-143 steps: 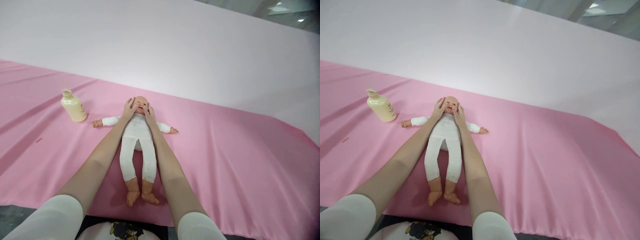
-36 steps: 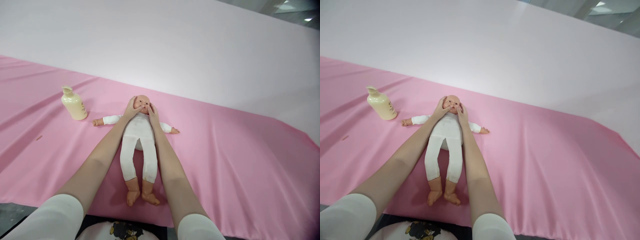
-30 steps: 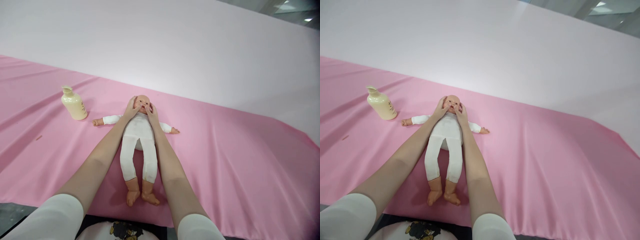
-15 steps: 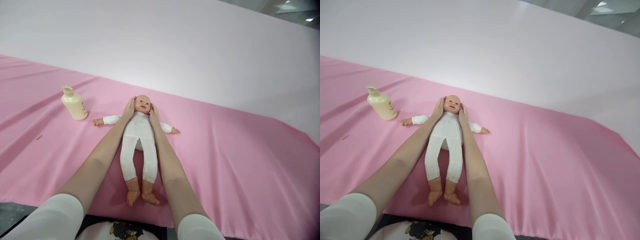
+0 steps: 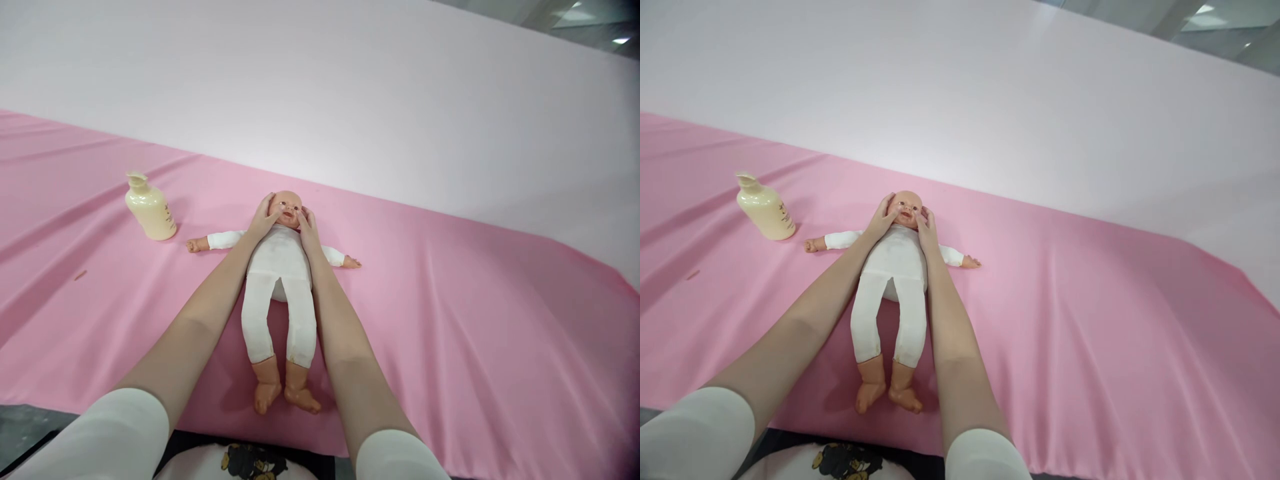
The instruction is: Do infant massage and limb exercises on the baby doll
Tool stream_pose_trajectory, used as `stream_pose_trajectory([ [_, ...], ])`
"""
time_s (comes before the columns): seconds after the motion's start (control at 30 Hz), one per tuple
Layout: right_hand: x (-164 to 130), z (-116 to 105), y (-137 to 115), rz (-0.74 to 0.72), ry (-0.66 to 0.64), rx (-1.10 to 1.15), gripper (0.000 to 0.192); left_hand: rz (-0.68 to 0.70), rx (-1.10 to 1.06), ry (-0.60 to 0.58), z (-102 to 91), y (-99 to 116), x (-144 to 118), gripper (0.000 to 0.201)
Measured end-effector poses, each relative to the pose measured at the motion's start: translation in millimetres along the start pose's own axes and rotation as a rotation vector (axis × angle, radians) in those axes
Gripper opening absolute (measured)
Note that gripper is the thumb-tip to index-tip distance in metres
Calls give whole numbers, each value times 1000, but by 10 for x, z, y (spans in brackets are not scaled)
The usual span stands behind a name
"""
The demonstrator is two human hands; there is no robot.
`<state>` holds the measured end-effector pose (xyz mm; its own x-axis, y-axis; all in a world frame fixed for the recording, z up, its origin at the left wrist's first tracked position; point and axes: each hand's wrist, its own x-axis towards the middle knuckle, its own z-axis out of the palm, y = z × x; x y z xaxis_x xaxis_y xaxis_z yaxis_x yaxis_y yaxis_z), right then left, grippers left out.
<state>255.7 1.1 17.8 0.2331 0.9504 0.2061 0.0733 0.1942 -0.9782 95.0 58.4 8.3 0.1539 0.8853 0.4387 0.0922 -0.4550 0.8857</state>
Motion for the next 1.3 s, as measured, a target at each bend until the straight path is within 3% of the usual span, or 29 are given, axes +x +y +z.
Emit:
stream_pose_trajectory([
  [0.33,128,-10,186,62,19,105,38,1,-153,89,87,-185,76,61],
  [0.5,163,-21,230,71,-9,118,47,-22,-153,62,74,-142,64,62],
  [0.7,95,-49,170,63,-46,65,55,24,-26,-6,37,-141,34,87],
  [0.97,46,-13,112,20,-42,158,59,-68,-280,43,95,-316,170,52],
  [1.2,-19,4,20,18,-2,26,43,-55,-278,78,69,-167,82,44],
  [1.3,-33,2,9,-19,-12,-11,60,-42,-182,40,28,-83,47,51],
])
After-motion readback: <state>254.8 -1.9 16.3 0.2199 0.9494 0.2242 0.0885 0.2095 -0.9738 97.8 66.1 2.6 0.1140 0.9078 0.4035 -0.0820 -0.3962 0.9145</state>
